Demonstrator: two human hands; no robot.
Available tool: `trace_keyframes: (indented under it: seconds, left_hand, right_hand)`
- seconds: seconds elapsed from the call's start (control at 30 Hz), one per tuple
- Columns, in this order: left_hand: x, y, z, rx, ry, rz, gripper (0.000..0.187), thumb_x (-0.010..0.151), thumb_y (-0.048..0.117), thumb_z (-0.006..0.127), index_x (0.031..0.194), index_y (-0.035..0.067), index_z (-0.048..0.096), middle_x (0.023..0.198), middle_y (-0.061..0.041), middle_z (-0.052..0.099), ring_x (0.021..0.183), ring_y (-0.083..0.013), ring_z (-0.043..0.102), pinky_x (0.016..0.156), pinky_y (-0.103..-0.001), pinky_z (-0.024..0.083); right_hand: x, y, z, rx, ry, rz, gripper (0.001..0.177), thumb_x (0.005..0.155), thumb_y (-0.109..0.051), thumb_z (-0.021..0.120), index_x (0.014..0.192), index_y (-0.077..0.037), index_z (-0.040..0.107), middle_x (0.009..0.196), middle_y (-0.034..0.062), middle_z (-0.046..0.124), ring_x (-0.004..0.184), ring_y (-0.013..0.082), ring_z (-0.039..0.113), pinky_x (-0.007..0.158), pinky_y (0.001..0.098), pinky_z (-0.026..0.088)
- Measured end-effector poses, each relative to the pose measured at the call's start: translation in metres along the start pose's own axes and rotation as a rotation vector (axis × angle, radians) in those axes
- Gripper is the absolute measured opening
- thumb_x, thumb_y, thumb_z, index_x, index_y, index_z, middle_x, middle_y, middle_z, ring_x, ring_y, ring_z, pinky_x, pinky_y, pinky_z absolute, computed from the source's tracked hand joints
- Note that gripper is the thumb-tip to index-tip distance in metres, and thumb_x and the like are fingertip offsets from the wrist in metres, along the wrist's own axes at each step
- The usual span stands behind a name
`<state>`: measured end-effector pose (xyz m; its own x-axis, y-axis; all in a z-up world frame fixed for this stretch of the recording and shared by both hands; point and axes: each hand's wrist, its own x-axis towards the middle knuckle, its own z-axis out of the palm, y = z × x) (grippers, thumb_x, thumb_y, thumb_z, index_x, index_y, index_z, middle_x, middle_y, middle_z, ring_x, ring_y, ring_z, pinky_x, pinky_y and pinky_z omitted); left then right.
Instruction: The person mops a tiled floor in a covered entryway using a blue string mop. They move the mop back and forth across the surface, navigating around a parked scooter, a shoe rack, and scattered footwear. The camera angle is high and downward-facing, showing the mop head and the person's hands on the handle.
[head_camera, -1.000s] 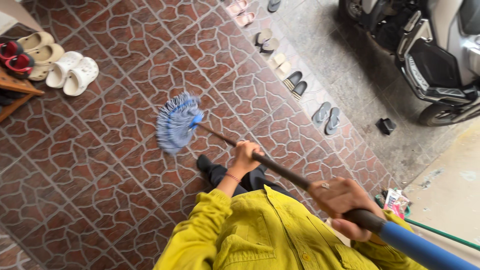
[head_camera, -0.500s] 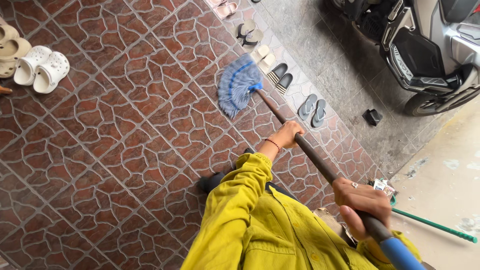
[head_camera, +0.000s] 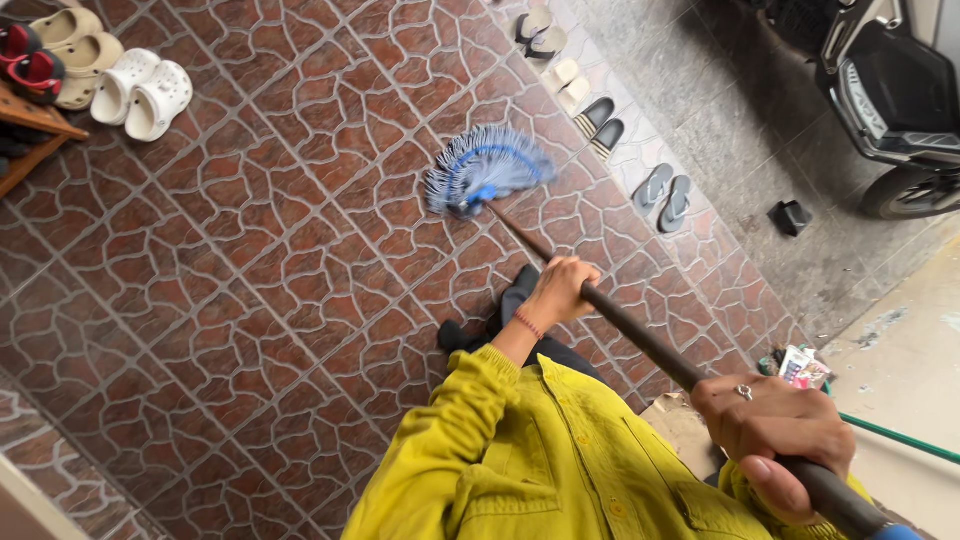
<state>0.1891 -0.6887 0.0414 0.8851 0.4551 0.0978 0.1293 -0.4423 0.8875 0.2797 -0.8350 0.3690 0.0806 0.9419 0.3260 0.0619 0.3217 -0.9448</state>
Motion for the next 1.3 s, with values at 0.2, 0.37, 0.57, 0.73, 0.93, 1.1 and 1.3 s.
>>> trace_keyframes:
  seconds: [0.2, 0.37, 0.57, 0.73, 0.93, 1.1, 1.3]
  left_hand:
    - [-0.109, 0.021, -0.038, 0.070, 0.122, -0.147, 0.032, 0.077, 0.029, 0.074, 0.058, 0.012, 0.053, 0.067, -0.005, 0.063, 0.076, -0.0300, 0.062, 0.080, -0.046, 0.045]
    - [-0.199, 0.016, -0.051, 0.167, 0.288, -0.270, 0.030, 0.076, 0.029, 0.067, 0.059, 0.010, 0.051, 0.066, -0.007, 0.059, 0.076, -0.0314, 0.060, 0.074, -0.045, 0.044]
    - [-0.274, -0.002, -0.034, 0.190, 0.613, -0.389, 0.027, 0.071, 0.013, 0.067, 0.059, 0.005, 0.045, 0.063, -0.012, 0.053, 0.071, -0.0340, 0.054, 0.068, -0.044, 0.043]
    - [-0.269, -0.022, 0.001, 0.213, 0.685, -0.394, 0.031, 0.073, 0.011, 0.069, 0.061, 0.003, 0.042, 0.065, -0.014, 0.050, 0.073, -0.0363, 0.053, 0.069, -0.046, 0.042]
    - [-0.209, -0.025, 0.053, 0.217, 0.466, -0.292, 0.034, 0.068, 0.022, 0.078, 0.059, 0.010, 0.048, 0.064, -0.007, 0.057, 0.071, -0.0338, 0.057, 0.066, -0.046, 0.042]
    - [-0.133, 0.006, 0.117, 0.191, 0.415, -0.192, 0.037, 0.067, 0.027, 0.081, 0.061, 0.011, 0.048, 0.065, -0.007, 0.056, 0.070, -0.0340, 0.056, 0.065, -0.046, 0.040]
    - [-0.041, 0.036, 0.189, 0.039, 0.380, -0.030, 0.036, 0.068, 0.026, 0.079, 0.060, 0.012, 0.046, 0.063, -0.006, 0.056, 0.071, -0.0340, 0.059, 0.068, -0.047, 0.043]
  right_hand:
    - [-0.038, 0.022, 0.038, 0.216, -0.135, -0.112, 0.039, 0.094, -0.018, 0.059, 0.058, -0.011, 0.044, 0.050, -0.0005, 0.043, 0.038, 0.0161, 0.040, 0.046, 0.0371, 0.036]
    - [-0.046, 0.023, 0.082, 0.243, -0.412, -0.065, 0.043, 0.103, -0.022, 0.054, 0.064, -0.013, 0.036, 0.056, 0.0010, 0.032, 0.049, 0.0224, 0.039, 0.063, 0.0438, 0.046]
    - [-0.051, 0.056, 0.125, 0.409, -0.651, -0.065, 0.040, 0.097, -0.018, 0.054, 0.062, -0.011, 0.035, 0.056, 0.0066, 0.038, 0.053, 0.0304, 0.042, 0.060, 0.0424, 0.038]
    - [-0.068, 0.078, 0.092, 0.422, -0.631, -0.057, 0.038, 0.095, -0.016, 0.054, 0.060, -0.010, 0.040, 0.055, 0.0067, 0.041, 0.052, 0.0307, 0.046, 0.062, 0.0423, 0.038]
    - [-0.109, 0.071, 0.009, 0.315, -0.444, -0.050, 0.040, 0.096, -0.020, 0.055, 0.062, -0.011, 0.037, 0.054, 0.0042, 0.037, 0.048, 0.0241, 0.037, 0.062, 0.0418, 0.038]
    - [-0.162, 0.053, -0.069, 0.185, -0.325, -0.037, 0.040, 0.093, -0.024, 0.057, 0.059, -0.016, 0.038, 0.048, -0.0010, 0.038, 0.043, 0.0140, 0.032, 0.053, 0.0356, 0.039]
    - [-0.190, 0.002, -0.118, -0.044, -0.211, -0.034, 0.039, 0.088, -0.023, 0.059, 0.055, -0.016, 0.038, 0.048, -0.0026, 0.038, 0.043, 0.0128, 0.034, 0.050, 0.0322, 0.041]
